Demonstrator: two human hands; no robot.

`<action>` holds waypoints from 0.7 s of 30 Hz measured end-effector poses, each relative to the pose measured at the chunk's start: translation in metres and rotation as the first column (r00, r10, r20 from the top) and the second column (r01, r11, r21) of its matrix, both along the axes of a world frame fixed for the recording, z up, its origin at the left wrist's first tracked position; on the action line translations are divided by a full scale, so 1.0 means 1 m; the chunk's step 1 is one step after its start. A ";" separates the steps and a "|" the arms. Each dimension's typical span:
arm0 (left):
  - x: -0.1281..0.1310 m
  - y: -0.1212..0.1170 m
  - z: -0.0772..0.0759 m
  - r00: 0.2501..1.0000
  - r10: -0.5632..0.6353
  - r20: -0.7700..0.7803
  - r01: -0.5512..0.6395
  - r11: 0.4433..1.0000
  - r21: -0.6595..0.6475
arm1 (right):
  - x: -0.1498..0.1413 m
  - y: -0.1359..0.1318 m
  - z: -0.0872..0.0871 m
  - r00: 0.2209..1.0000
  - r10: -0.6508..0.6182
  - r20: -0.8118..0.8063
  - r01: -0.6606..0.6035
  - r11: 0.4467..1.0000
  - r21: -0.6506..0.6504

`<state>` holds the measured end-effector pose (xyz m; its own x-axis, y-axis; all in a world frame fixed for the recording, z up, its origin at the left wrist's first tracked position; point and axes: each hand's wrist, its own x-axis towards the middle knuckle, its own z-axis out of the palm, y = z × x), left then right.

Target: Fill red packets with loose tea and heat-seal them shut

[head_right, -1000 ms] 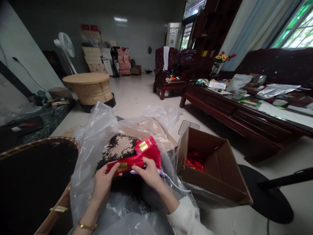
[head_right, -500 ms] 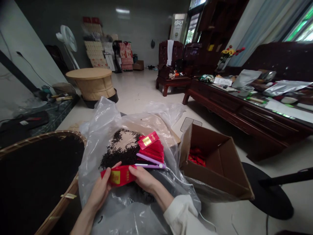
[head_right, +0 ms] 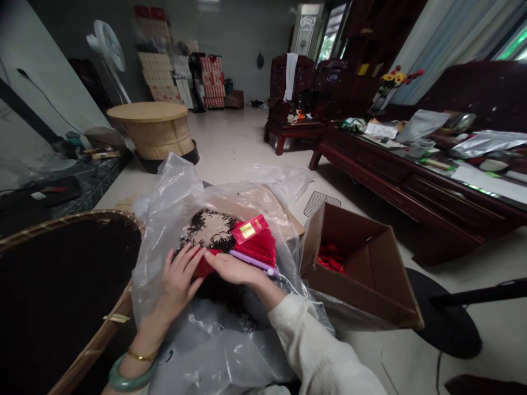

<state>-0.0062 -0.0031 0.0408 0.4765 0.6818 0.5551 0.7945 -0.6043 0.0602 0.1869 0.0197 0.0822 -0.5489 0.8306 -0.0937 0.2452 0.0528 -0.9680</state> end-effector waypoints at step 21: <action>-0.009 0.004 -0.034 0.802 0.272 0.532 -0.144 0.952 -0.269 | 0.006 0.038 0.016 0.935 -0.177 0.308 0.078 0.948 0.308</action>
